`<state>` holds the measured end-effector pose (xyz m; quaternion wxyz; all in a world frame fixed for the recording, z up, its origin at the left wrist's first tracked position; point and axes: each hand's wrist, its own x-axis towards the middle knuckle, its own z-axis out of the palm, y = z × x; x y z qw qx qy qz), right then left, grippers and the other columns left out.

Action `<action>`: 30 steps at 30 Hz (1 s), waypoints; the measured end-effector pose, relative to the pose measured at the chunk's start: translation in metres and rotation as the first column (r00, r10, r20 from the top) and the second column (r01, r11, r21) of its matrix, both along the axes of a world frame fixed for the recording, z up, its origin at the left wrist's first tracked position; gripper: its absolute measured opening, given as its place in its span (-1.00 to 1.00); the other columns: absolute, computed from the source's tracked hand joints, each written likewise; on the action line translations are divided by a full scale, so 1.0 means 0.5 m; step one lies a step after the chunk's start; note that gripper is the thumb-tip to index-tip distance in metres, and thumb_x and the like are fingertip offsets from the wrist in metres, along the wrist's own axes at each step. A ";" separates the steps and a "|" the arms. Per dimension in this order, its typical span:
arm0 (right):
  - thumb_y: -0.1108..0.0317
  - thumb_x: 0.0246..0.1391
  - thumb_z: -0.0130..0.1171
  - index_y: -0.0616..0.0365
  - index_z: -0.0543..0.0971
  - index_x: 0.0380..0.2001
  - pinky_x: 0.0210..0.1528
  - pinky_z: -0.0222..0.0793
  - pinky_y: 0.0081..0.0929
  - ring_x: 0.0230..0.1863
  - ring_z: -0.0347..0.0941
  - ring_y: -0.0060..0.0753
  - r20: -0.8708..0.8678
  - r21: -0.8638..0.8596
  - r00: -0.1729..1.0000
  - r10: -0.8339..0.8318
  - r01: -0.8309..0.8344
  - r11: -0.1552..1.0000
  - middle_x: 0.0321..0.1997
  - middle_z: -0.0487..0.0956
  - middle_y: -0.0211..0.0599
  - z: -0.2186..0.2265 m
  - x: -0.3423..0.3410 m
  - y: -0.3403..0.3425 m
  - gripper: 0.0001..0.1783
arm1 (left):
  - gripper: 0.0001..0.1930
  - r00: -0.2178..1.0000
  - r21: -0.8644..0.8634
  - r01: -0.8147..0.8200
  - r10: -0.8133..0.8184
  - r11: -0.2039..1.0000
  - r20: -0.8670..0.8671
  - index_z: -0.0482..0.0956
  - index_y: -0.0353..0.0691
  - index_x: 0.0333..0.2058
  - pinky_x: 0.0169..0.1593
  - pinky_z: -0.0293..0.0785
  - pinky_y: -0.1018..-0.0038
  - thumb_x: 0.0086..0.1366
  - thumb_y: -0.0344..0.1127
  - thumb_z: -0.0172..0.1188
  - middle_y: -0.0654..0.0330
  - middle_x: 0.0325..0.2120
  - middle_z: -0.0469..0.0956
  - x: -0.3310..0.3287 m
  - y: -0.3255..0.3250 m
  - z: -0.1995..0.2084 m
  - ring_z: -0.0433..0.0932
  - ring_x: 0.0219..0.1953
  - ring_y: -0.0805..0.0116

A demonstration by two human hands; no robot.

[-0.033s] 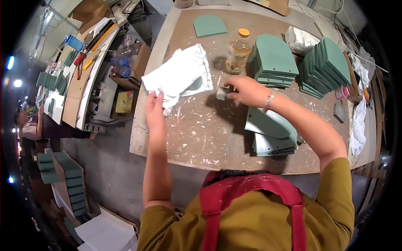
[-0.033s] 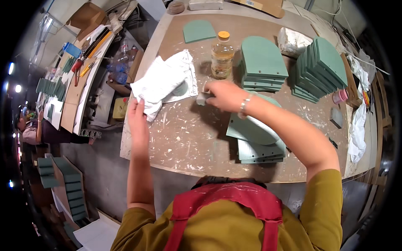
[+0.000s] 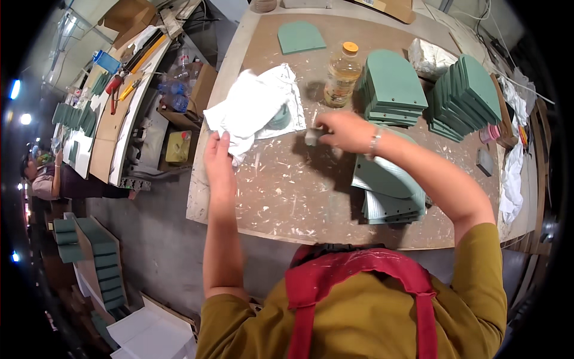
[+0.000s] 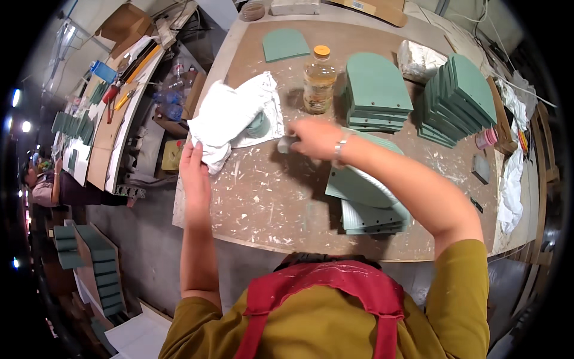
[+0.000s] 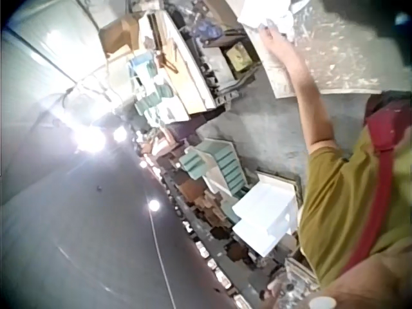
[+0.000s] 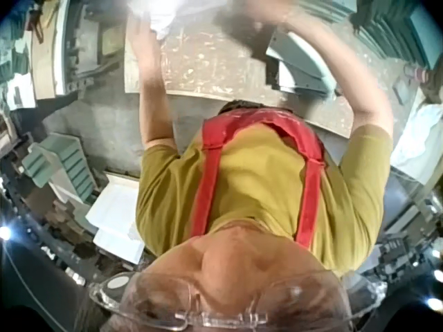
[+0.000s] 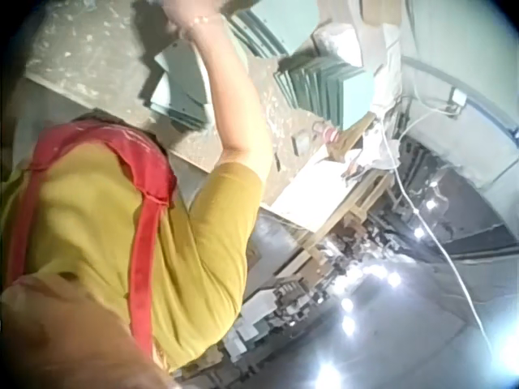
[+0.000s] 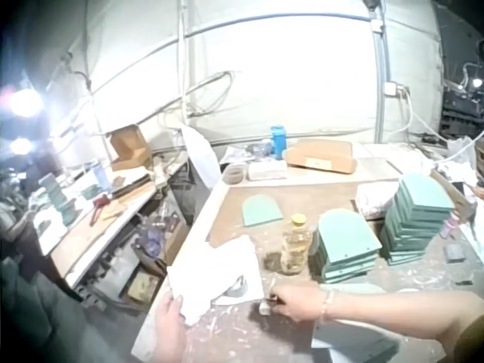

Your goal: The person wipes green wooden panels using a cloth dampened with a liquid from a plastic bottle, then uses a small sanding block to smooth the edges and corners of the panels.

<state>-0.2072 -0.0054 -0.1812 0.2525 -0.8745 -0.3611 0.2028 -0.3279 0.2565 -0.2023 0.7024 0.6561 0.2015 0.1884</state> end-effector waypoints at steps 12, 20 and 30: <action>0.35 0.06 0.10 0.34 0.42 -0.21 -0.13 0.45 -0.08 -0.17 0.50 0.18 0.258 0.242 0.960 -0.105 0.041 0.969 -0.17 0.46 0.18 -0.162 -0.077 0.301 -0.71 | -0.78 0.979 0.444 0.059 -0.138 0.894 0.147 0.51 -0.40 -0.11 0.00 0.36 0.49 0.28 -0.48 0.16 0.05 -0.04 0.53 -0.014 0.041 0.032 0.49 -0.05 0.36; 0.33 0.08 0.09 0.34 0.55 -0.18 -0.15 0.45 -0.13 -0.13 0.53 0.10 -0.317 -0.140 0.866 0.387 -0.446 0.884 -0.16 0.58 0.11 0.157 -0.241 -0.018 -0.69 | -0.80 0.728 0.871 0.462 -0.632 0.166 -0.266 0.50 -0.33 -0.30 0.23 0.18 0.12 0.05 -0.44 0.23 -0.01 0.11 0.43 -0.021 -0.058 -0.008 0.33 0.16 -0.13; 0.39 0.08 0.13 0.21 0.51 -0.02 -0.17 0.44 -0.49 -0.23 0.49 -0.46 -0.282 0.447 0.114 -0.953 0.894 -0.026 -0.21 0.58 -0.29 -0.061 -0.308 -0.903 -0.64 | -0.67 0.795 0.381 0.606 -0.536 0.698 -0.284 0.42 -0.30 0.07 -0.14 0.39 0.57 0.37 -0.36 0.04 0.18 -0.08 0.50 0.019 -0.210 0.001 0.49 -0.17 0.43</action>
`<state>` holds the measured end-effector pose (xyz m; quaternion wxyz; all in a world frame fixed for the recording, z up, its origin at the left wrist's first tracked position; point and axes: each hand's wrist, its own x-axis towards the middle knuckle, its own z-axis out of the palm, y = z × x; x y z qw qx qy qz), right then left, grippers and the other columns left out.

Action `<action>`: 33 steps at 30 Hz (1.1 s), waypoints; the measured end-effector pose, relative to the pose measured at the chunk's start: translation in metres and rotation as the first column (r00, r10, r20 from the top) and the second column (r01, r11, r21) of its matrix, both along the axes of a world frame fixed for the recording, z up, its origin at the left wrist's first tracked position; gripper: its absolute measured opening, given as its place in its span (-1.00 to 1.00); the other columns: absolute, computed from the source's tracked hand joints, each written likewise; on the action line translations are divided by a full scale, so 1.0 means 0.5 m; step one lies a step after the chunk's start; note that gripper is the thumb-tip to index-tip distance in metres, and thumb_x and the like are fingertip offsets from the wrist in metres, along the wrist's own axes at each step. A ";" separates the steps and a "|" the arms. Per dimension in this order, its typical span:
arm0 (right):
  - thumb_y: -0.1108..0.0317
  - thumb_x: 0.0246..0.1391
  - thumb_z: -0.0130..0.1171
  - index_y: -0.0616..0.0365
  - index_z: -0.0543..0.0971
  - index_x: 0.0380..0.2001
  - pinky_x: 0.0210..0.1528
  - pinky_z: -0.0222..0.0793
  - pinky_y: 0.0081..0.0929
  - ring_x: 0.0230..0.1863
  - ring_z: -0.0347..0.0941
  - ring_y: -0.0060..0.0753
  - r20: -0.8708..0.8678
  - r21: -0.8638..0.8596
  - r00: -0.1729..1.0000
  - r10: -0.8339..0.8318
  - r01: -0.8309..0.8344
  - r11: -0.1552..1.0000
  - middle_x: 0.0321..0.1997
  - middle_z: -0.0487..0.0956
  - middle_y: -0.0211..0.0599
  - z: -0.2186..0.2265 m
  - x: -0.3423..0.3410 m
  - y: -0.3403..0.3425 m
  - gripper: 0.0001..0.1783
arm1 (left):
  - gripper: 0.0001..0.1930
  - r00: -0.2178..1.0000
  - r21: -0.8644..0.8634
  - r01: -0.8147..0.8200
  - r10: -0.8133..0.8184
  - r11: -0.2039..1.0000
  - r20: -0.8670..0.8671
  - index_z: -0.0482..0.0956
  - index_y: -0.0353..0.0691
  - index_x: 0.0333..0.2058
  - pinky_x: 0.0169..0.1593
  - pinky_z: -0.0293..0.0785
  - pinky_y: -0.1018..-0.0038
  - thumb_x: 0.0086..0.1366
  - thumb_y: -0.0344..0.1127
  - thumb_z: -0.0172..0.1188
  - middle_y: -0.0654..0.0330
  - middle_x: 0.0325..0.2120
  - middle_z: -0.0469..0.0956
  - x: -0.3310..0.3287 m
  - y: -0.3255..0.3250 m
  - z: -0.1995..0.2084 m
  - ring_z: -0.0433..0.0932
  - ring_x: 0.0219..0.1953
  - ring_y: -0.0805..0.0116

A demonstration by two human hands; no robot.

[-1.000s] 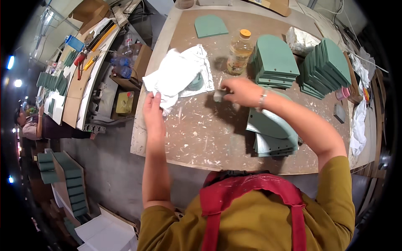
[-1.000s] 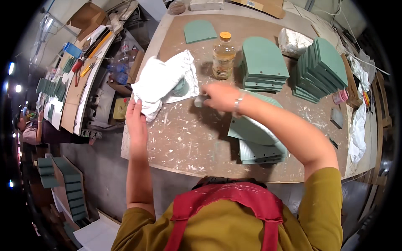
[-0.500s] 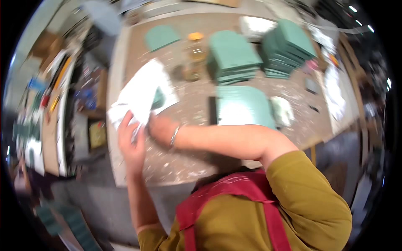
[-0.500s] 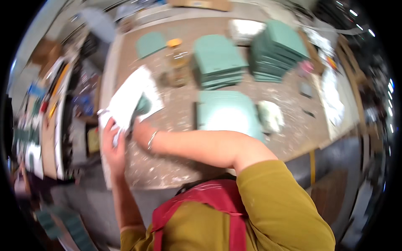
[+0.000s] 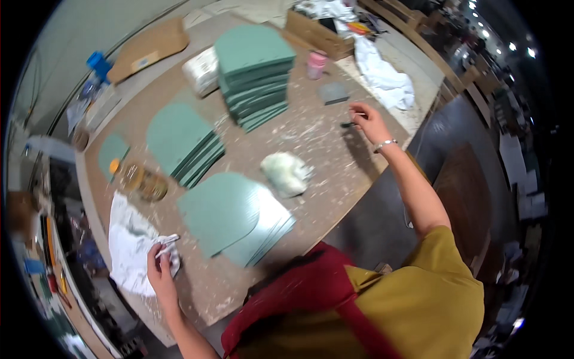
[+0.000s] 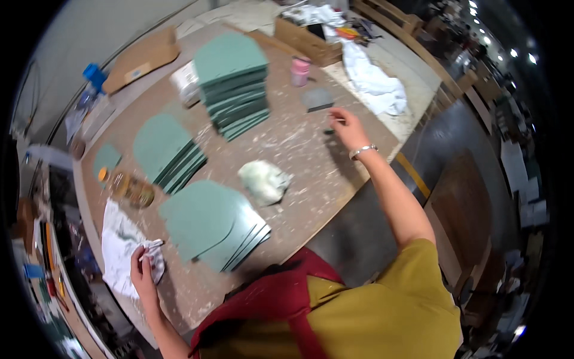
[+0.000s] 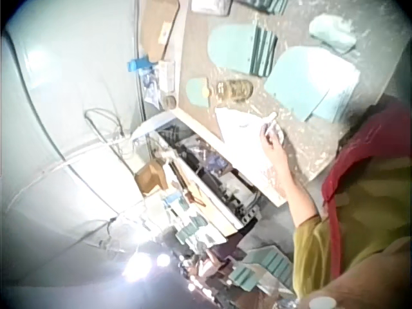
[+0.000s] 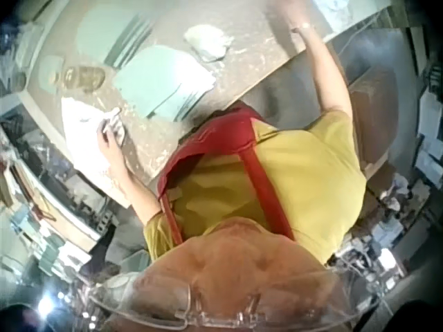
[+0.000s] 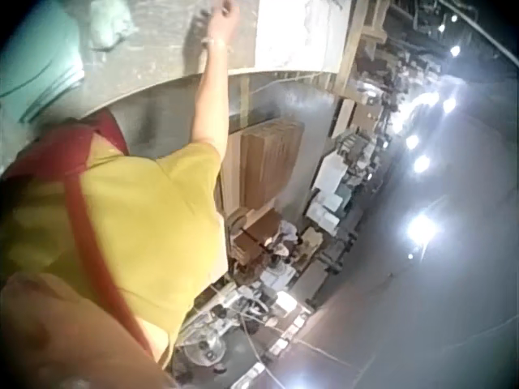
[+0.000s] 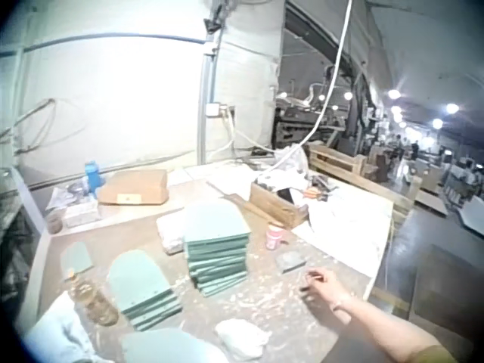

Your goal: The person wipes green wooden panels using a cloth dampened with a liquid from a plastic bottle, then uses a small sanding block to smooth the edges and corners of the panels.

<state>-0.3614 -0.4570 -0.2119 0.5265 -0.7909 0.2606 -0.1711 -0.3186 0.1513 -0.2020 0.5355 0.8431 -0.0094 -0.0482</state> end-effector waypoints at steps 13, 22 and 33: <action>0.41 0.17 0.07 0.26 0.53 -0.13 -0.12 0.41 -0.54 -0.23 0.49 -0.45 0.046 -0.337 0.990 0.131 -0.108 0.935 -0.24 0.58 -0.26 -0.017 0.050 -0.182 -0.77 | -0.51 0.899 0.076 -0.280 0.289 0.957 -0.328 0.39 -0.19 0.16 -0.13 0.38 0.49 0.38 -0.03 0.01 0.29 -0.03 0.51 0.019 -0.164 0.011 0.46 -0.11 0.43; 0.38 -0.07 0.27 0.22 0.29 0.18 0.25 0.19 -0.16 0.21 0.29 0.08 -0.092 -0.294 0.561 0.823 -0.805 0.516 0.15 0.39 0.03 -0.079 0.049 0.267 -0.29 | -0.51 0.877 -0.021 -0.277 0.244 0.961 -0.415 0.51 -0.17 0.04 -0.18 0.33 0.55 0.40 0.09 -0.07 0.34 -0.22 0.53 0.020 -0.184 -0.007 0.42 -0.25 0.53; 0.74 -0.17 -0.04 0.04 0.43 0.12 0.13 0.28 -0.15 0.04 0.37 0.09 -0.003 -0.663 0.654 0.757 -0.568 0.488 0.05 0.42 -0.01 0.109 0.174 0.294 -0.31 | -0.48 0.936 -0.238 -0.145 0.055 0.960 -0.347 0.41 -0.40 0.05 0.00 0.41 0.40 0.34 -0.05 0.10 0.04 -0.12 0.54 0.110 -0.234 -0.028 0.51 -0.11 0.30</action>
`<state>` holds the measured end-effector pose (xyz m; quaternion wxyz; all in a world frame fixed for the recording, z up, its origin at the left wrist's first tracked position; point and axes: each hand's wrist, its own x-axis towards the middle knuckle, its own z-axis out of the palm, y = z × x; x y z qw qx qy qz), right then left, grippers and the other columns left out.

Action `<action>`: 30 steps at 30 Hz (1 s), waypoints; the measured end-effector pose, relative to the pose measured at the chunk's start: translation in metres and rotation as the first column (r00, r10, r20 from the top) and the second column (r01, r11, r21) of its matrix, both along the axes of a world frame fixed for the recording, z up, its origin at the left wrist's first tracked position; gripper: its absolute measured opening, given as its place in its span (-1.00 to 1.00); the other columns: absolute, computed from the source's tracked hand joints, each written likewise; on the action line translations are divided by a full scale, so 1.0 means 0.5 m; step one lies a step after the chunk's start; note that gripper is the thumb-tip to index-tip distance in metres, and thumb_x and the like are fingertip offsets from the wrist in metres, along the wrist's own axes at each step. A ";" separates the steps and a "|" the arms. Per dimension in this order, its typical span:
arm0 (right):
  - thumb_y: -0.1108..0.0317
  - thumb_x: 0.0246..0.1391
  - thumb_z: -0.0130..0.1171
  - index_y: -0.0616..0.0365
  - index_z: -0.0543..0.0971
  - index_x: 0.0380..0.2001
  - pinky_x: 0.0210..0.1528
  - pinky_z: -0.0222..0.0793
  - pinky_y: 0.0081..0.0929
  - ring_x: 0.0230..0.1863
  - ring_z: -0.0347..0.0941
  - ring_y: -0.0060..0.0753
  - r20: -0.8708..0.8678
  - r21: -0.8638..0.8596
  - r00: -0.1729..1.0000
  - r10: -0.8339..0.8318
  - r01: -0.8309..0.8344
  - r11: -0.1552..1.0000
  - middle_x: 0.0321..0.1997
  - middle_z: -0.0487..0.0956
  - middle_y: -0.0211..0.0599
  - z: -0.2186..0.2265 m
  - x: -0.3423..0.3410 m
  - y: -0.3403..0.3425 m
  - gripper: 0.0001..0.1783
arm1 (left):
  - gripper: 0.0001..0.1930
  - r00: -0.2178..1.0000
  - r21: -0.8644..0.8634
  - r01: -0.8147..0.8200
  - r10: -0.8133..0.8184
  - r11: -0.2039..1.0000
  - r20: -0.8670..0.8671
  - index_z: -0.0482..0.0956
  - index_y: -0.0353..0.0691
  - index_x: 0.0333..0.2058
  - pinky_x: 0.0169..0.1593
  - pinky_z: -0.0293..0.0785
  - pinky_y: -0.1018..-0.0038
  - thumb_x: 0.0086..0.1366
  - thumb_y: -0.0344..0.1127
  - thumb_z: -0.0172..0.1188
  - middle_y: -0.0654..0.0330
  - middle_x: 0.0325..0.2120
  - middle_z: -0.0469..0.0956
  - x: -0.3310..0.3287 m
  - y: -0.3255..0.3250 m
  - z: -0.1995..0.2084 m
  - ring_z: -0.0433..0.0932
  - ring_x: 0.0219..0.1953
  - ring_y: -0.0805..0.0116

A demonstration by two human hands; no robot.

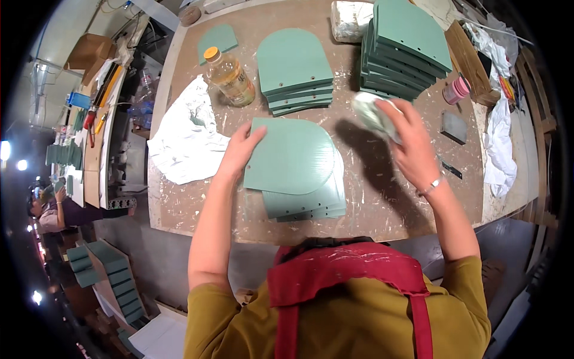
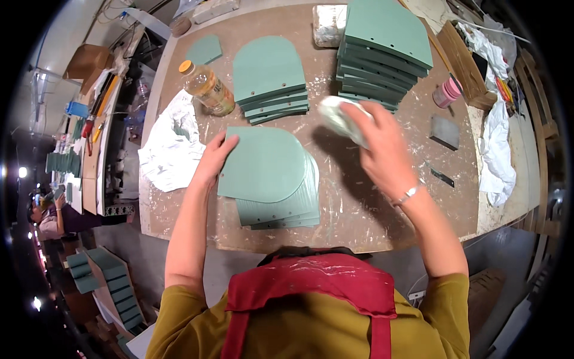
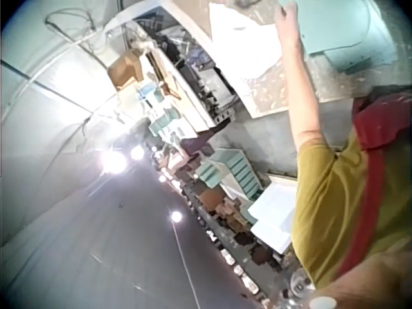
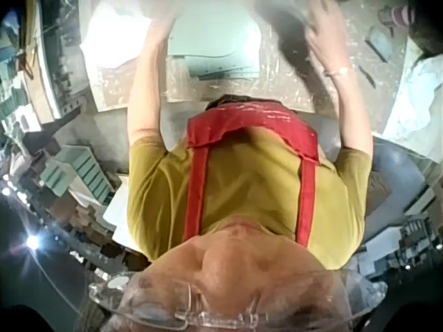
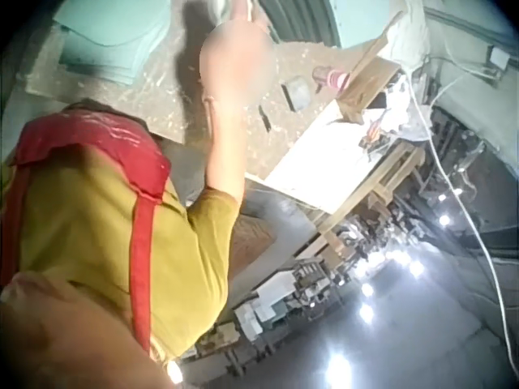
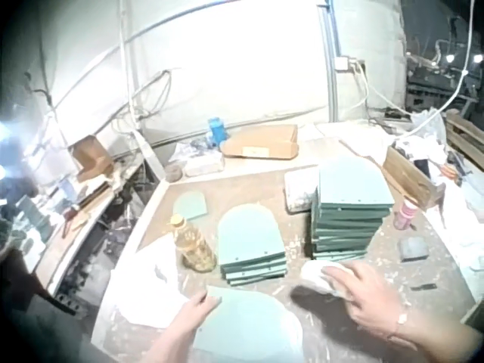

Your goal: The person wipes green wooden panels using a cloth dampened with a liquid from a plastic bottle, then uses a small sanding block to smooth the edges and corners of the panels.

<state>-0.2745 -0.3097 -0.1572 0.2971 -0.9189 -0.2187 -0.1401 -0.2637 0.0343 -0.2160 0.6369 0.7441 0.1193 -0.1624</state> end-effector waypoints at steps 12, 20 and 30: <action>0.63 -0.07 0.04 0.00 0.39 0.17 0.23 0.30 -0.25 0.23 0.29 0.03 -0.213 -0.082 0.869 0.448 -0.472 0.878 0.28 0.36 -0.26 -0.086 0.070 0.156 -0.36 | -0.52 0.988 0.244 0.051 -0.085 0.969 0.130 0.41 -0.39 0.00 -0.08 0.45 0.33 0.32 -0.06 0.12 -0.08 -0.21 0.57 0.002 -0.020 -0.035 0.56 -0.20 0.21; 0.75 -0.16 -0.05 -0.06 0.41 0.18 0.23 0.31 -0.24 0.24 0.28 0.02 -0.265 0.012 0.887 0.379 -0.390 0.921 0.31 0.33 -0.29 -0.092 0.011 0.094 -0.24 | -0.53 0.982 0.190 0.018 -0.053 0.982 0.181 0.44 -0.39 -0.04 -0.09 0.44 0.35 0.30 -0.07 0.15 -0.07 -0.23 0.58 -0.005 -0.022 -0.040 0.56 -0.20 0.22; 0.77 -0.15 -0.13 0.05 0.49 0.09 0.18 0.31 -0.27 0.13 0.37 0.04 -0.190 0.113 0.942 0.276 -0.258 0.959 0.19 0.45 -0.15 -0.093 -0.097 0.061 -0.31 | -0.59 0.966 0.198 0.031 -0.080 0.980 0.247 0.46 -0.39 -0.08 -0.07 0.42 0.36 0.30 -0.12 0.15 -0.08 -0.24 0.58 0.001 -0.018 -0.059 0.55 -0.19 0.18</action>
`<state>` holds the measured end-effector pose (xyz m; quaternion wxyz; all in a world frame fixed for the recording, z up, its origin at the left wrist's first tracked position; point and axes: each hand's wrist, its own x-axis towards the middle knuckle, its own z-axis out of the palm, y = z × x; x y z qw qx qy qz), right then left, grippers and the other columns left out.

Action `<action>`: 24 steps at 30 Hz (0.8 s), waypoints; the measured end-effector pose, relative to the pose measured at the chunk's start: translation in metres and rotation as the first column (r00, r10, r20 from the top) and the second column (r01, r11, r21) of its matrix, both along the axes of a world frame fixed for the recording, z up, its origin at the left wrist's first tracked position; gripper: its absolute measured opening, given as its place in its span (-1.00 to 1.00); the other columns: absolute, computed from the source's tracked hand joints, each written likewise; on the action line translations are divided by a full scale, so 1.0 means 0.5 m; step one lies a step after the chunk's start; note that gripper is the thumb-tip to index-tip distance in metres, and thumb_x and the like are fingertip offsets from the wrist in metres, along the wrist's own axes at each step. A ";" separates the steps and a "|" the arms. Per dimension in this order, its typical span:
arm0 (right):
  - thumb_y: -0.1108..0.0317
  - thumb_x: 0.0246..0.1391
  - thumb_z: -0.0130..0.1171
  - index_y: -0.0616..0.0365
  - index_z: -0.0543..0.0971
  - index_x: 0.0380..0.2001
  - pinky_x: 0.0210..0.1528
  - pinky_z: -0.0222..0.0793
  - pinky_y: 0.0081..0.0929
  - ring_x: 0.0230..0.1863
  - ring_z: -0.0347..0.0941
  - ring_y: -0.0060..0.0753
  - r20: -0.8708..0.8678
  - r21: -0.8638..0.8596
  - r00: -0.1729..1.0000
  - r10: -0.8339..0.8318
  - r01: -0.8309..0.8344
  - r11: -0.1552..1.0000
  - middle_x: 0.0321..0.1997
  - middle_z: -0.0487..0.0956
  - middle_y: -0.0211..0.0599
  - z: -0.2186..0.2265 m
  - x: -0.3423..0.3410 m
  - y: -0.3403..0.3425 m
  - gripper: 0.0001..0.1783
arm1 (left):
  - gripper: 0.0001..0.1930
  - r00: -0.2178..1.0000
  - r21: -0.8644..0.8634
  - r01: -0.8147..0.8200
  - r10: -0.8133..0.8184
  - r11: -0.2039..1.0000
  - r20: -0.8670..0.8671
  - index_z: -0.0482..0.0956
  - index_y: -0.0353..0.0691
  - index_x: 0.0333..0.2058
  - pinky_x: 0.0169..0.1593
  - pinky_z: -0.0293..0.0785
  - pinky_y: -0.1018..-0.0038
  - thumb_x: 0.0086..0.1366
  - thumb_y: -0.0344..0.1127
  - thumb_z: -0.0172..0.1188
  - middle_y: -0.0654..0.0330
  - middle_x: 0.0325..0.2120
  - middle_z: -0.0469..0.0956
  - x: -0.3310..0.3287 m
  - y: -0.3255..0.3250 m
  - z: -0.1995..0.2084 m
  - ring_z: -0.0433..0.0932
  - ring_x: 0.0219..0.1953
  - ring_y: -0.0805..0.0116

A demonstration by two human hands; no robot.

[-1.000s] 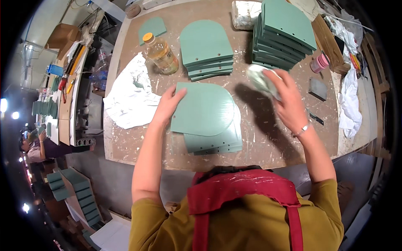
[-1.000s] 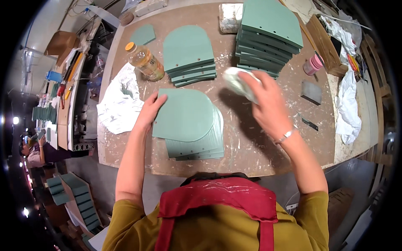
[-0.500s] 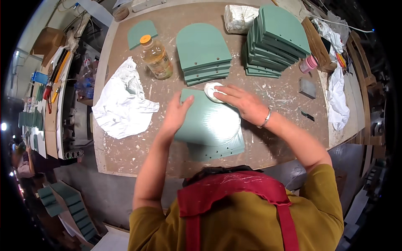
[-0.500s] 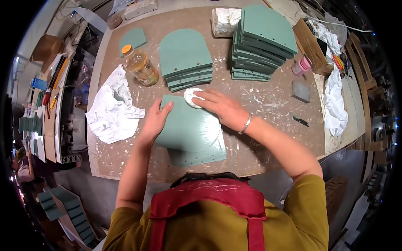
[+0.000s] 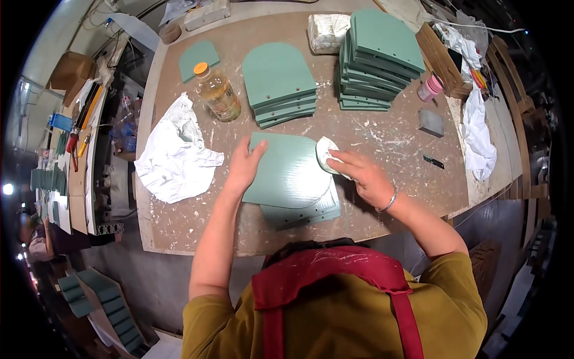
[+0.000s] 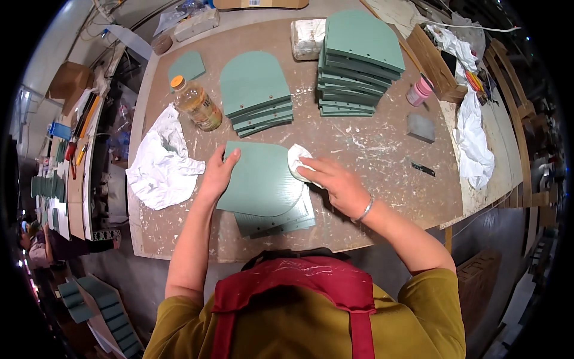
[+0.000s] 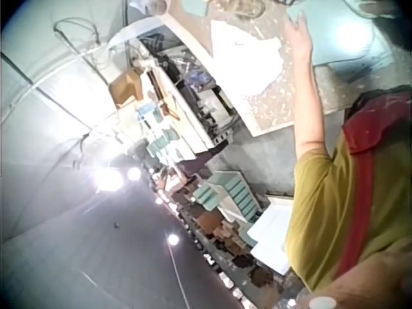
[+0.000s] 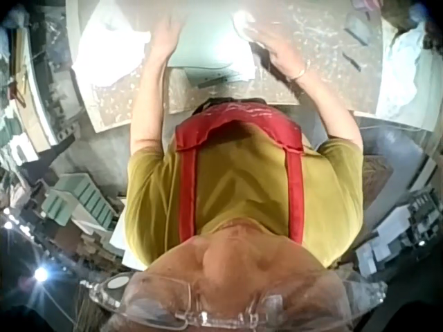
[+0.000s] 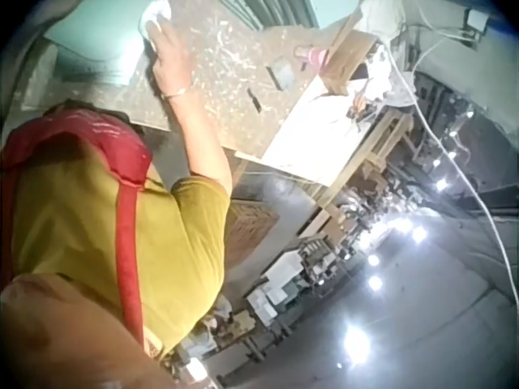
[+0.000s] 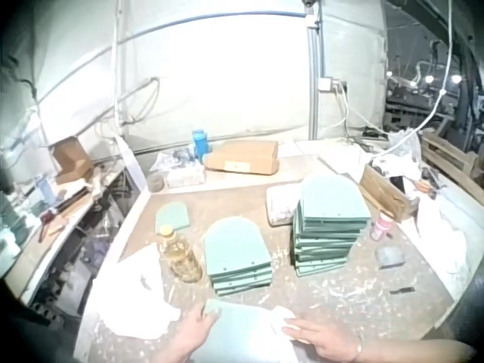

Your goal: The person wipes green wooden panels using a cloth dampened with a liquid from a plastic bottle, then uses a small sanding block to smooth the edges and corners of the panels.

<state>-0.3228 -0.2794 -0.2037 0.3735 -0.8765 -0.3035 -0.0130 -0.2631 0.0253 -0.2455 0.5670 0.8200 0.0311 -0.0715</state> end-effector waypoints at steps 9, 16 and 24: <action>0.77 -0.16 -0.10 0.10 0.50 0.05 0.16 0.32 -0.26 0.14 0.37 0.03 0.000 0.041 0.998 -0.064 0.064 0.997 0.16 0.47 -0.16 -0.002 -0.066 0.000 -0.35 | -0.55 0.995 0.101 -0.079 0.072 0.992 0.073 0.44 -0.40 -0.07 -0.10 0.41 0.32 0.28 -0.09 0.16 -0.12 -0.24 0.56 -0.024 0.002 -0.018 0.55 -0.19 0.09; 0.61 -0.22 0.10 0.07 0.43 0.01 0.09 0.37 -0.21 0.11 0.35 0.06 0.031 -0.171 0.997 0.071 -0.065 0.983 0.25 0.33 -0.14 0.053 -0.033 0.002 -0.41 | -0.49 0.706 0.677 -0.256 -0.345 0.690 0.619 0.43 -0.22 0.03 0.18 0.23 0.13 0.23 0.00 0.18 0.03 0.03 0.44 -0.030 -0.059 0.079 0.42 0.06 0.08; 0.69 -0.22 0.07 -0.07 0.41 0.17 0.03 0.42 -0.24 0.09 0.41 -0.03 0.020 -0.132 0.998 -0.052 0.055 0.990 0.28 0.35 -0.23 0.014 -0.015 0.015 -0.23 | -0.50 0.724 0.761 0.087 -0.566 0.643 0.395 0.40 -0.10 0.10 0.15 0.19 0.13 0.22 -0.05 0.16 0.10 -0.03 0.43 -0.026 -0.107 0.063 0.37 0.07 0.09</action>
